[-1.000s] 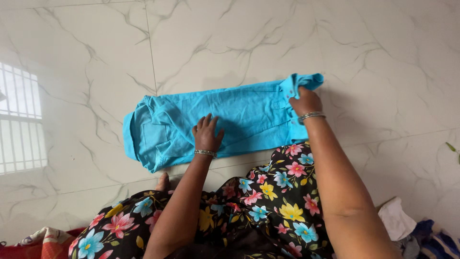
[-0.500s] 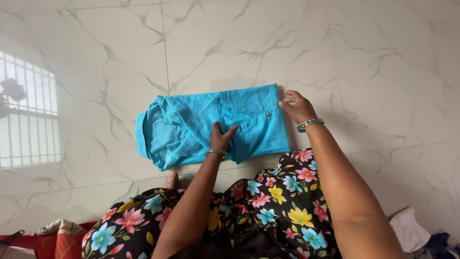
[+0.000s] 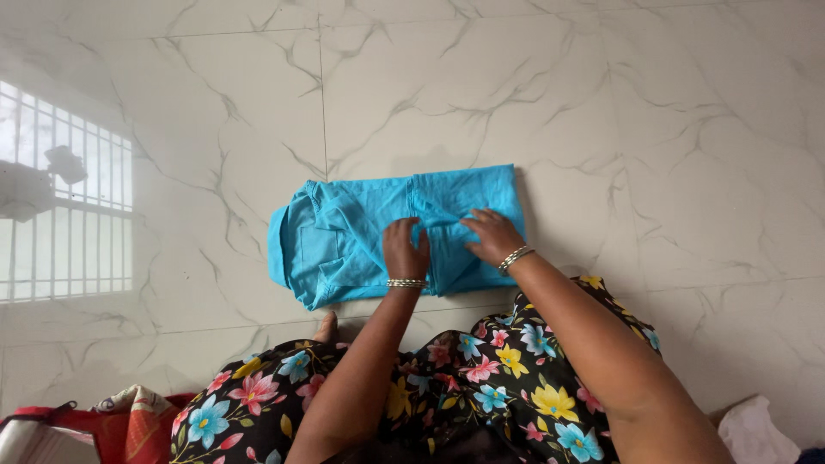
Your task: The person sits on the floor and folds a light blue long-sleeved shirt. They smooth the fabric, fold the sleeves and body, and place the folded shirt into a bag.
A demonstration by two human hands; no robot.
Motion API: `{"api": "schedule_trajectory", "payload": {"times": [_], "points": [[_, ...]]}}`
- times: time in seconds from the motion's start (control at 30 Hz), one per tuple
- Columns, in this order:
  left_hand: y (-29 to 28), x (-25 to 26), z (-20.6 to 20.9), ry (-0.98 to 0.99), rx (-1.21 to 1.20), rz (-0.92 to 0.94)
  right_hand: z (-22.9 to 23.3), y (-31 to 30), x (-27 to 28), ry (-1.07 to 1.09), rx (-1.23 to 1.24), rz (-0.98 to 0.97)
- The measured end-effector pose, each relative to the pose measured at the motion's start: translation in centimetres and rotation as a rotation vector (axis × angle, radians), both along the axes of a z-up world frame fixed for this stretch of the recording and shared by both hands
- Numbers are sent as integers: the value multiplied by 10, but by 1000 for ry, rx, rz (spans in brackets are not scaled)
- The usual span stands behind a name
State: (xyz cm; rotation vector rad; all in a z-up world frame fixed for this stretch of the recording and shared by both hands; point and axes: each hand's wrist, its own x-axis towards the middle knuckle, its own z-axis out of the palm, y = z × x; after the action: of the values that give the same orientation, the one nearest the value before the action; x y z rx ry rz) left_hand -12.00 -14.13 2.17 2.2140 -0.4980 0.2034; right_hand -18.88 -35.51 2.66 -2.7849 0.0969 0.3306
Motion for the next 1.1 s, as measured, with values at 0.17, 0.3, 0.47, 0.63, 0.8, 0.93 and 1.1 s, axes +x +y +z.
{"api": "schedule_trajectory", "payload": {"times": [0.17, 0.3, 0.47, 0.63, 0.8, 0.93, 1.1], "points": [[-23, -45, 11, -349, 296, -314, 65, -17, -19, -152, 296, -316], [-14, -39, 2, 59, 392, -155, 101, -9, -43, -25, 403, -388], [-1, -23, -34, 550, 350, 38, 71, -5, -78, 164, 261, -352], [-5, -17, -104, 586, 331, -76, -6, 10, -76, 115, -73, -128], [-3, -14, -109, 518, 67, -36, -49, -12, -54, 361, -139, -105], [3, 7, -96, 700, 138, -43, -41, -51, -60, 409, -92, -267], [7, -6, -79, 571, 274, 42, -5, -25, -46, 13, 1, -396]]}}
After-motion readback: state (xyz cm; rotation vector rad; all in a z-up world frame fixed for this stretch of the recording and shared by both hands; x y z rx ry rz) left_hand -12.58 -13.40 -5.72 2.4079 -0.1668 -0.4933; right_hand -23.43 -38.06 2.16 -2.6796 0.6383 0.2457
